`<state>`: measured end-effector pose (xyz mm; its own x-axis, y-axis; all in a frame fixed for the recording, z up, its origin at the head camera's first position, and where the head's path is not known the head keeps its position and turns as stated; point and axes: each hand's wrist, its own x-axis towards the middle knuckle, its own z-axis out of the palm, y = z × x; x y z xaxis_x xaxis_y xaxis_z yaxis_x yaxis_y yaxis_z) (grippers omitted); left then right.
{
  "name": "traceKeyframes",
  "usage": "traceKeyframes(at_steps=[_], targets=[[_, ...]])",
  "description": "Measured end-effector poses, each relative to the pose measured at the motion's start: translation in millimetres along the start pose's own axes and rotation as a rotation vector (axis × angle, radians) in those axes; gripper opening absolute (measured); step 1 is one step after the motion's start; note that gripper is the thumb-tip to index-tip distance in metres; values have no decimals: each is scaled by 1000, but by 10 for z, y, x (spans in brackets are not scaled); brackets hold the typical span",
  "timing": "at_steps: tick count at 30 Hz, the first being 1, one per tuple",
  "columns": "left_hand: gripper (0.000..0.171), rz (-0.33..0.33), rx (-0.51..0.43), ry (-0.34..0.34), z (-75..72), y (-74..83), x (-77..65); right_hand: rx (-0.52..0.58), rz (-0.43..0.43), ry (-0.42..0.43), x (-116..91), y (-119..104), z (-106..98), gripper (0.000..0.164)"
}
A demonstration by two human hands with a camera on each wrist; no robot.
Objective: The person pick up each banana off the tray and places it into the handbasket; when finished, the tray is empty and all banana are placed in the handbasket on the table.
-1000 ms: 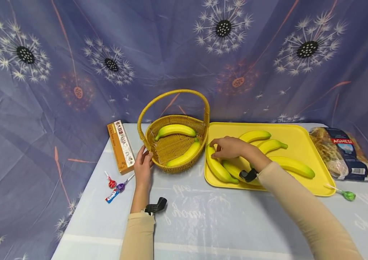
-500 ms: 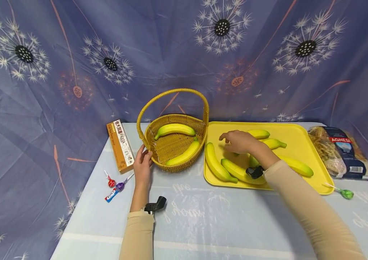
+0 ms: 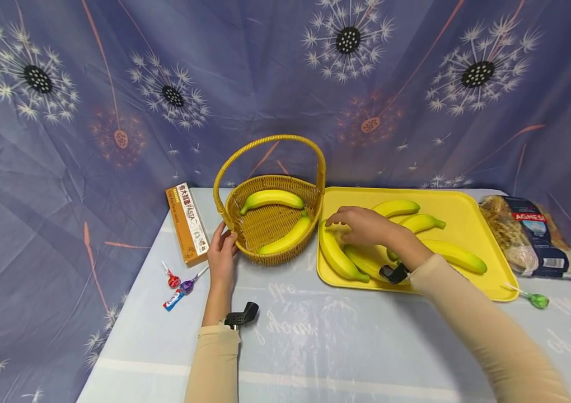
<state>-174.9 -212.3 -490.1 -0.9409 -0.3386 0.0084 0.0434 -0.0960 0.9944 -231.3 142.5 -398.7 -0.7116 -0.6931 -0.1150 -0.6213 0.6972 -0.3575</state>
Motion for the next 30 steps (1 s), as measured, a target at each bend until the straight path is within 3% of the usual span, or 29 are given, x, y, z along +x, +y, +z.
traceKeyframes(at_steps=[4,9,13,16,21,26,30], targets=[[49,-22,-12,-17,-5,11,2,-63,-70,-18,33,-98,87,47],[50,-39,-37,-39,-21,3,12,-226,-144,-37,11,-166,204,60],[51,-28,-52,-39,-20,8,12,-381,-239,-20,15,-235,277,57],[49,-10,-46,-27,-13,3,2,-434,-272,-10,36,-264,313,52],[47,18,-17,-18,-5,0,-23,-396,-259,-14,39,-253,326,49],[48,12,-34,-34,-14,4,-20,-275,-215,-51,7,-244,291,45],[51,6,-35,-55,-8,135,-79,-208,-198,-58,-20,-256,296,46]])
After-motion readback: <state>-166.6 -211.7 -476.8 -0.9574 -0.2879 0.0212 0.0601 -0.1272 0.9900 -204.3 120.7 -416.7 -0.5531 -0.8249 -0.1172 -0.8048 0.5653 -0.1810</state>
